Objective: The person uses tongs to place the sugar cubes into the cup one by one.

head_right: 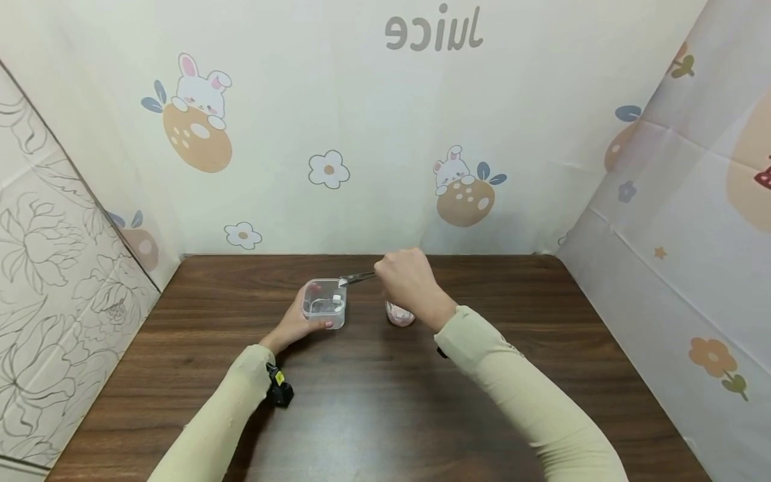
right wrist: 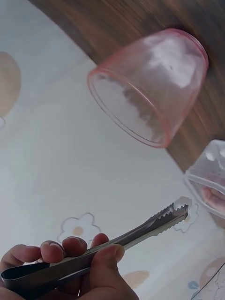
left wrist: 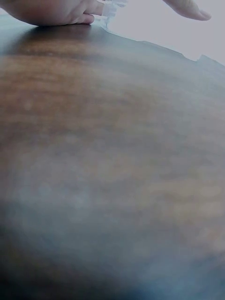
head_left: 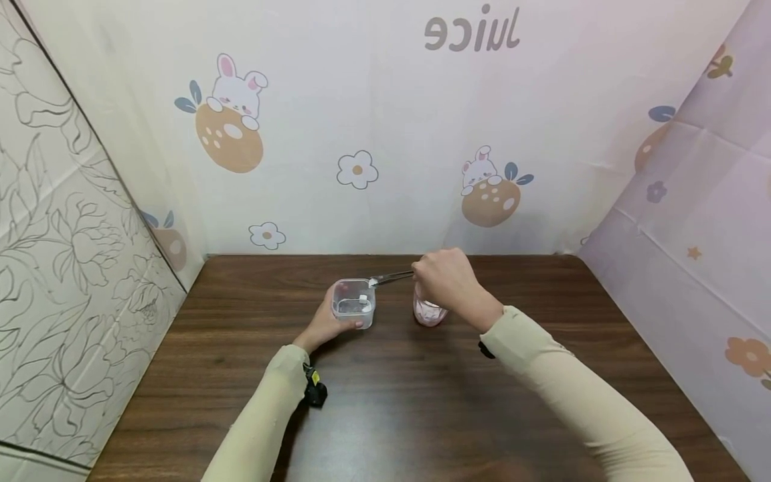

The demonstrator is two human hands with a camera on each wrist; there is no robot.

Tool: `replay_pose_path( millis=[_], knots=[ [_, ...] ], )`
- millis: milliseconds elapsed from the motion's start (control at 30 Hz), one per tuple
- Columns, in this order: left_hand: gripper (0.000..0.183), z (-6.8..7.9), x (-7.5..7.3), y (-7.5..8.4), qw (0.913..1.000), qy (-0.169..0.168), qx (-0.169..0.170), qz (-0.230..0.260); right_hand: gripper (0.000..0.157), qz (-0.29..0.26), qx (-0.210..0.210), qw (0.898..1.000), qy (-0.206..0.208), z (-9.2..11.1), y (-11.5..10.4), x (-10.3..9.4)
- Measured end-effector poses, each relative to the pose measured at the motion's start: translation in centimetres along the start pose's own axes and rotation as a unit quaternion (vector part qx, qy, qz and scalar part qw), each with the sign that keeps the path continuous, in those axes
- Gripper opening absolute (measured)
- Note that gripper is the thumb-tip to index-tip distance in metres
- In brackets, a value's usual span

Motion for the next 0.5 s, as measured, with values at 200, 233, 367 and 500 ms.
replay_pose_path(
  millis=[200, 233, 367, 500],
  knots=[
    [0.099, -0.4, 0.4, -2.0, 0.9994, 0.018, -0.014, -0.026, 0.031, 0.008, 0.018, 1.000, 0.002, 1.1, 1.2, -0.7],
    [0.099, -0.5, 0.5, -2.5, 0.9992, 0.020, -0.018, -0.030, 0.032, 0.008, 0.021, 1.000, 0.004, 1.3, 1.4, -0.9],
    [0.100, -0.7, 0.6, -3.2, 0.9992, 0.026, -0.020, -0.023, 0.034, 0.005, 0.030, 0.999, 0.013, 2.1, 2.4, -1.4],
    [0.100, -0.7, 0.7, -3.2, 0.9994, 0.025, -0.019, -0.013, 0.036, 0.006, 0.038, 0.999, 0.021, 2.9, 3.3, -1.8]
  ],
)
Point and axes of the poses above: each hand's wrist, its own z-axis away from the middle knuckle, its own x-axis out of the palm, y = z × x, the point moved 2 cm from there along -z, towards the middle knuckle, and after that the axes turned 7 degrees about -z, right-handed, at the moved point
